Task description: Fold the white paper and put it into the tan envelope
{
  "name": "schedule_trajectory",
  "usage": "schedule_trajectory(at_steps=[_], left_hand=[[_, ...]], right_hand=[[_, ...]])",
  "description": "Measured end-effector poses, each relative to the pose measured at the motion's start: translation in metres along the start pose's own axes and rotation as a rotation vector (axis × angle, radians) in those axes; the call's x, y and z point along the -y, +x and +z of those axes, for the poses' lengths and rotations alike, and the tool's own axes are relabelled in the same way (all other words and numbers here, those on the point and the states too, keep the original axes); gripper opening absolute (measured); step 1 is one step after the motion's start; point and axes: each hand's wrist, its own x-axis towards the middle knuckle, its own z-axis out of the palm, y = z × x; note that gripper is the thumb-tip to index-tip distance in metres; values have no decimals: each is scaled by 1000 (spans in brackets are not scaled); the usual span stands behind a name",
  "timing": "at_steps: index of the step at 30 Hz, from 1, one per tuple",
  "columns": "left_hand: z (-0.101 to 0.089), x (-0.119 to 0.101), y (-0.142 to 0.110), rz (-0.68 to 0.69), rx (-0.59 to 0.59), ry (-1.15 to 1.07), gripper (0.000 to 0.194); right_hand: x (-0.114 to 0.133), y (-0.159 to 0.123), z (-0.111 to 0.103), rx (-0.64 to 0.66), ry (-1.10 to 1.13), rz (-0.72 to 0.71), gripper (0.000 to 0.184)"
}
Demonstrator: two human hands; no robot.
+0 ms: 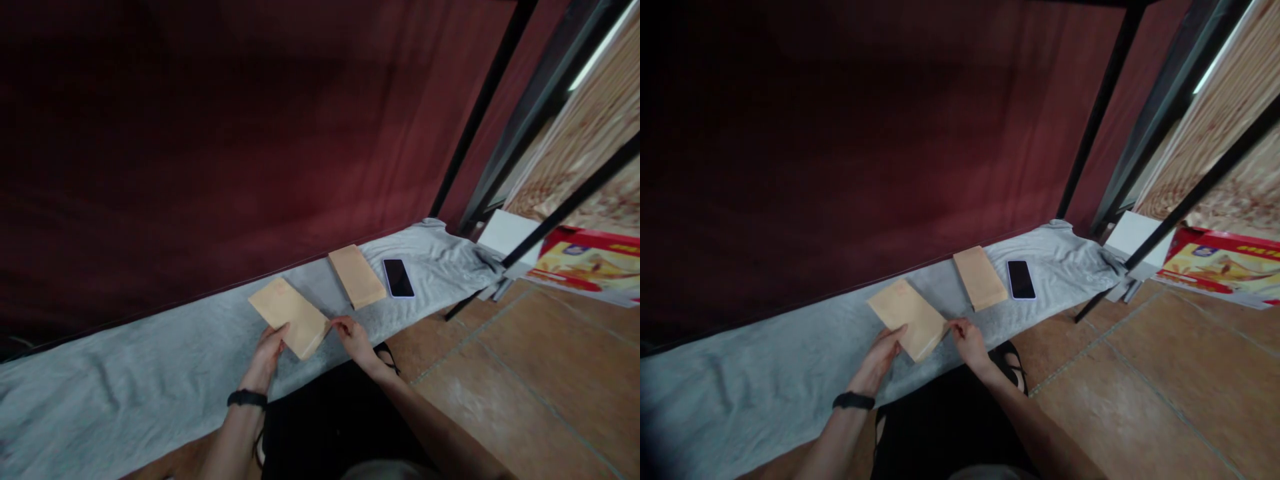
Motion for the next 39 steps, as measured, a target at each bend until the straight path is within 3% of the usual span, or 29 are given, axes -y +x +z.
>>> schedule_trajectory(at_steps=[6, 9, 12, 14, 17, 20, 25, 33, 39], left_hand=[[2, -5, 12, 75, 94, 159, 30], [7, -4, 17, 159, 33, 217, 32], [9, 1, 18, 224, -67, 275, 46], [9, 6, 15, 347, -170, 413, 58], [13, 16, 7, 703, -273, 788, 59], [21, 24, 3, 892, -152, 1088, 52], [28, 36, 4, 842, 3, 1324, 51], [16, 47, -15, 854, 209, 1269, 52], [11, 65, -42, 939, 175, 1337, 53]], right_hand=[[-3, 10, -1, 43, -261, -344, 33], [-8, 14, 5, 132, -382, -447, 38], [-13, 13, 9, 196, -494, -499, 41], [-14, 11, 9, 199, -526, -512, 41], [-13, 8, 8, 201, -532, -521, 41], [-10, 6, 8, 207, -549, -520, 43], [-9, 4, 8, 193, -567, -516, 42], [-10, 3, 7, 196, -579, -526, 37], [-13, 4, 6, 199, -593, -564, 35]])
